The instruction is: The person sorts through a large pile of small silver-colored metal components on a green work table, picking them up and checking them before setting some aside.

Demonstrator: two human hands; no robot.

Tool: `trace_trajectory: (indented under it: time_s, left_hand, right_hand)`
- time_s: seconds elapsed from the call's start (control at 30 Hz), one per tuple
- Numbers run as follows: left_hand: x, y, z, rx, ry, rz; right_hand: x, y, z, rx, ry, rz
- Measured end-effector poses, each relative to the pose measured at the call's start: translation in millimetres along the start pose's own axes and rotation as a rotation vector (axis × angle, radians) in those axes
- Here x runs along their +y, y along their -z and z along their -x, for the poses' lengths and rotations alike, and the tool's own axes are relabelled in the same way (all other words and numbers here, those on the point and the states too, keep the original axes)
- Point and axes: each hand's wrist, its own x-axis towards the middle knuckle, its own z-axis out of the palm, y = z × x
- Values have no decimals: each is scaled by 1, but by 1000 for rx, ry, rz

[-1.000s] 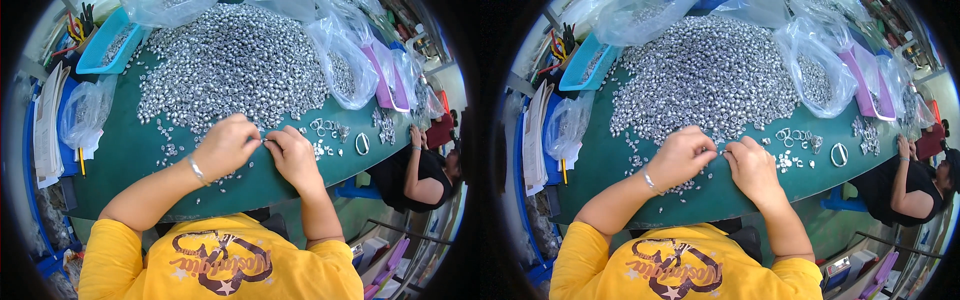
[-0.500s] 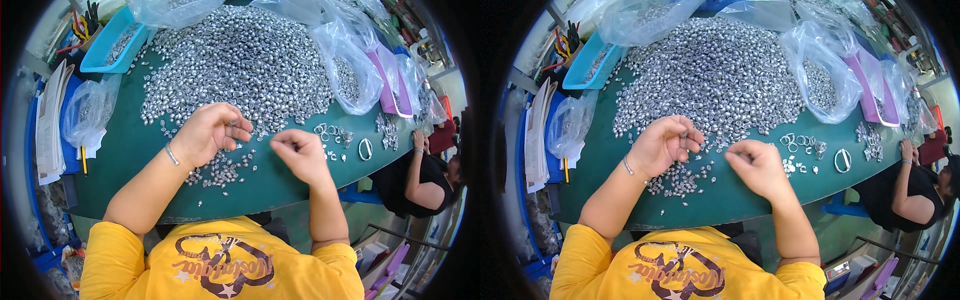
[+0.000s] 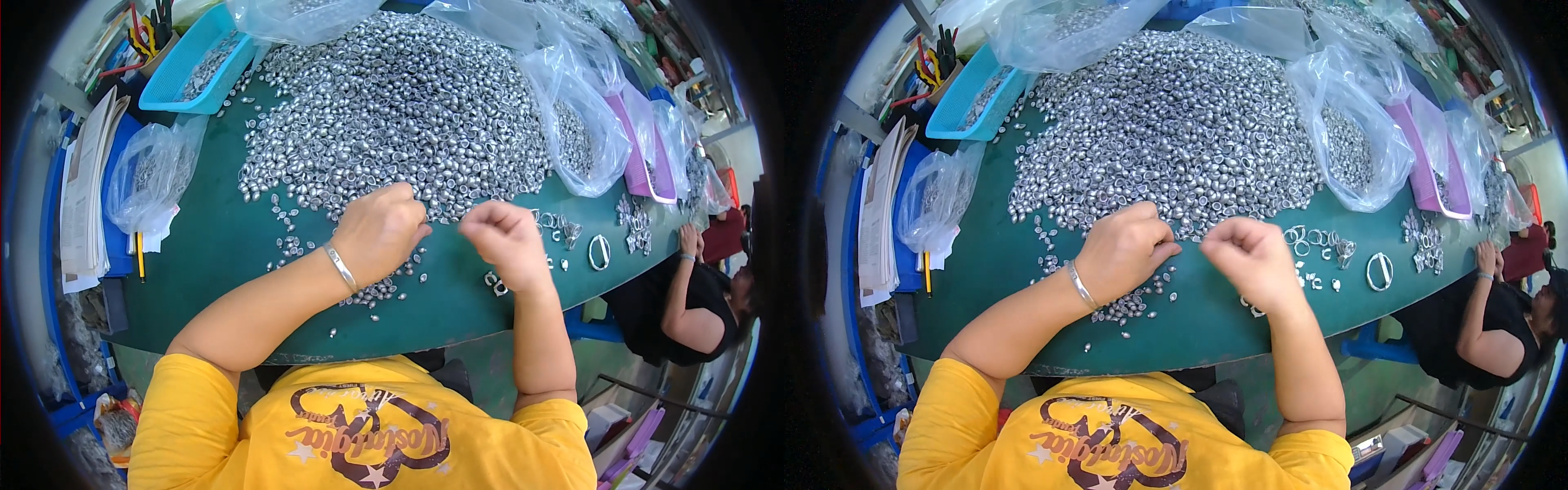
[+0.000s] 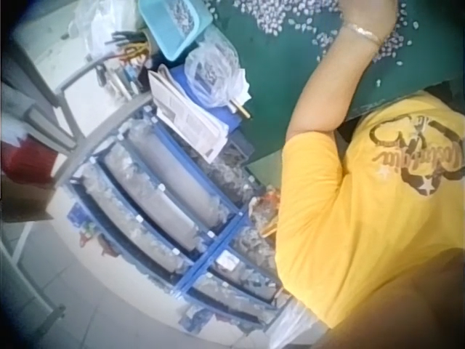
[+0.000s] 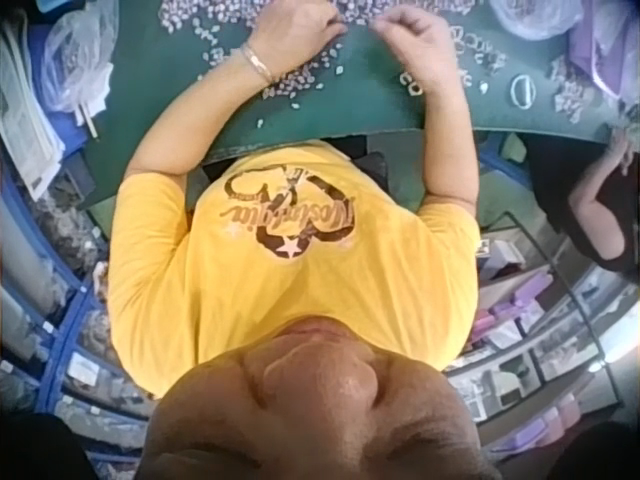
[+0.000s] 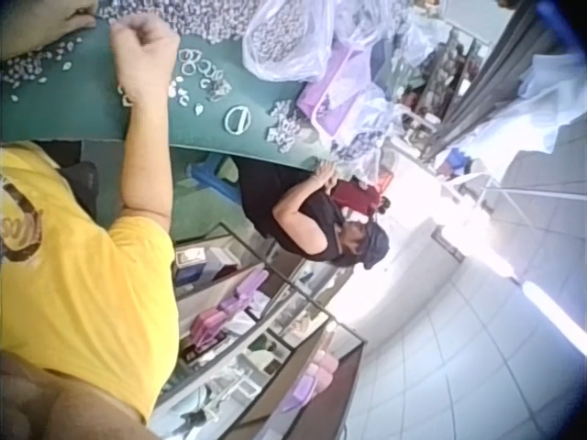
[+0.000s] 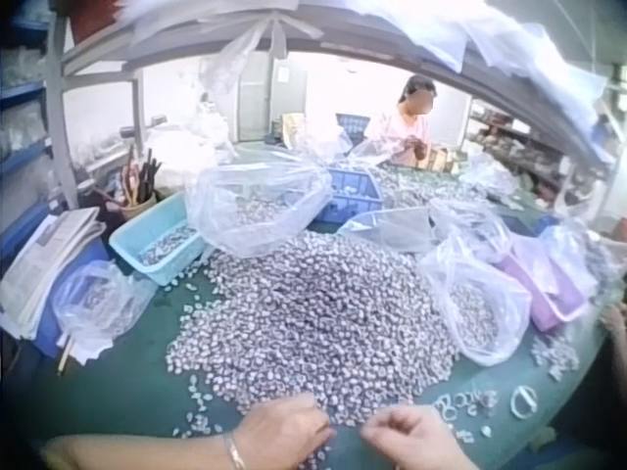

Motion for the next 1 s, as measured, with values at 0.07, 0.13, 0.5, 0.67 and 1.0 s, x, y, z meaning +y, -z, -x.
trace_trajectory:
  time_s: [0.07,0.13,0.5,0.67,1.0]
  left_hand:
    - [-1,-4,-1,18,-13,-39]
    - [1,-5,-2,35,-35,-77]
    - [-18,31,-5,-171,778,1536]
    - [-11,25,-7,-78,763,1176]
    - [-2,-10,-3,1,-29,-65]
  right_hand:
    - [5,-15,-5,143,115,718]
    - [22,-18,-12,223,422,950]
    - [29,-27,-13,270,604,1213]
    - [25,-20,-14,228,541,739]
    - [8,-9,-24,95,287,846]
